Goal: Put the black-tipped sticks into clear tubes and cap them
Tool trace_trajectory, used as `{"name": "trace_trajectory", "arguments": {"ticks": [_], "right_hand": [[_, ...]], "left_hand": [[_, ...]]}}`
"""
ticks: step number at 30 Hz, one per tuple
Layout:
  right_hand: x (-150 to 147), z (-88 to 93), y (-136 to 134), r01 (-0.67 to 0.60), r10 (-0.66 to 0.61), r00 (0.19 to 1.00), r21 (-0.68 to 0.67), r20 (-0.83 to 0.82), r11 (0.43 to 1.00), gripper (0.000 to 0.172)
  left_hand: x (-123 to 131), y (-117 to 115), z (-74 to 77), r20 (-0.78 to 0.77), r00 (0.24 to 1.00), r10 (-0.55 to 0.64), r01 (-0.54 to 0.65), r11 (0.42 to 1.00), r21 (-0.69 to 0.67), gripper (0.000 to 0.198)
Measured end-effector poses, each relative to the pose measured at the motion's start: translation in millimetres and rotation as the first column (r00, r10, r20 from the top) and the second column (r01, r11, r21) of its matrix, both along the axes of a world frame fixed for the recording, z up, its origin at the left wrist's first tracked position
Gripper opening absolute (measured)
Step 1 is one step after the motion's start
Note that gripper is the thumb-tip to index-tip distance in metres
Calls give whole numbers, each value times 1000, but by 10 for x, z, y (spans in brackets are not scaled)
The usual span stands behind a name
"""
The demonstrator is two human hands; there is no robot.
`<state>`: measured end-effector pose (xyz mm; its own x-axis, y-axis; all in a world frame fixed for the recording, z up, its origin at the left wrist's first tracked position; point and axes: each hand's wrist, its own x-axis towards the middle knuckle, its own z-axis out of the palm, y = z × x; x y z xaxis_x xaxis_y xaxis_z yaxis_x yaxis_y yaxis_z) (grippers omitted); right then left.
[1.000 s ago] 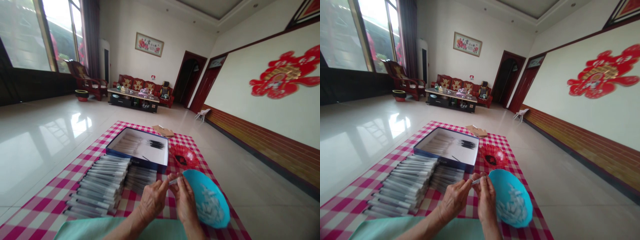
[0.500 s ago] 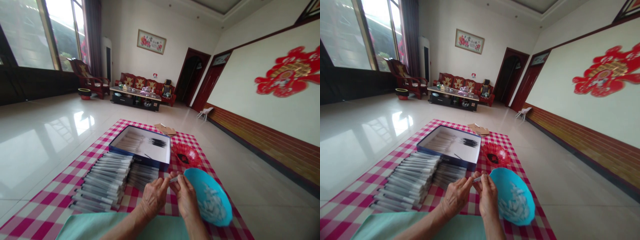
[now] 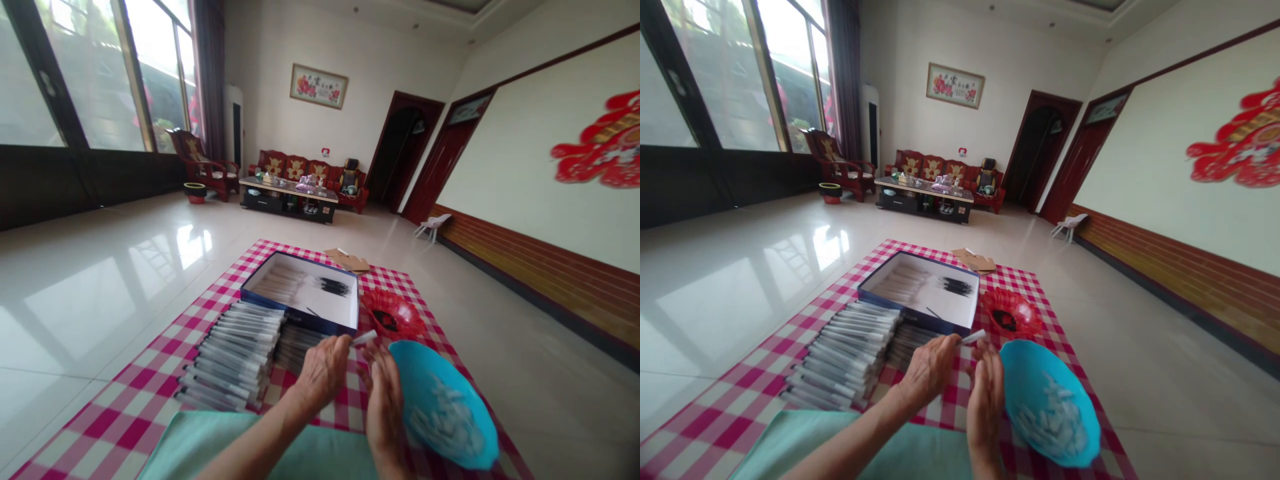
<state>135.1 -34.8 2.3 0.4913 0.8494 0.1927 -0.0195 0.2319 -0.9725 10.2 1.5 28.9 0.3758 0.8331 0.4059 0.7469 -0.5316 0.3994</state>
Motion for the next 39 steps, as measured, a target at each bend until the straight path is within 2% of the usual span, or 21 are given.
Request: {"name": "trace_trajectory", "arguments": {"ticks": [3, 6, 11, 16, 19, 21, 27, 29, 32, 35, 39], "right_hand": [[-52, -117, -10, -6, 12, 967, -23, 256, 1000, 33], [-79, -177, -7, -47, 42, 907, 2, 419, 999, 23], [-142, -141, -53, -188, 118, 837, 79, 534, 979, 12], [-216, -110, -110, -346, 239, 668, 10, 705, 938, 25], [-216, -127, -118, -362, 247, 608, -13, 754, 932, 37], [-204, -150, -111, -360, 244, 588, -20, 772, 933, 38], [-201, -210, -55, -358, 236, 535, -35, 811, 933, 24], [-210, -215, -38, -353, 213, 535, -13, 818, 935, 22], [-215, -212, -23, -342, 179, 577, 37, 797, 939, 16], [-211, -217, -7, -306, 150, 668, 85, 729, 948, 10], [-219, -278, 36, -193, 76, 801, 137, 593, 972, 20]], "left_hand": [[-196, 145, 121, -145, 984, 102, -112, 992, -65, 24], [-384, 296, 156, -269, 958, 99, -132, 985, -110, 26], [-519, 408, 103, -337, 939, 68, -113, 987, -115, 25], [-522, 350, 116, -363, 930, 47, -92, 990, -108, 24], [-514, 313, 132, -370, 928, 39, -85, 990, -110, 24], [-507, 303, 127, -373, 927, 45, -92, 990, -110, 25], [-506, 296, 116, -380, 923, 55, -103, 989, -108, 23], [-532, 310, 169, -381, 923, 52, -98, 990, -104, 22], [-617, 439, 334, -377, 924, 60, -100, 991, -87, 22], [-744, 759, 544, -389, 912, 131, -174, 982, -78, 25], [-922, 1313, 695, -466, 865, 187, -290, 944, -159, 20]]}}
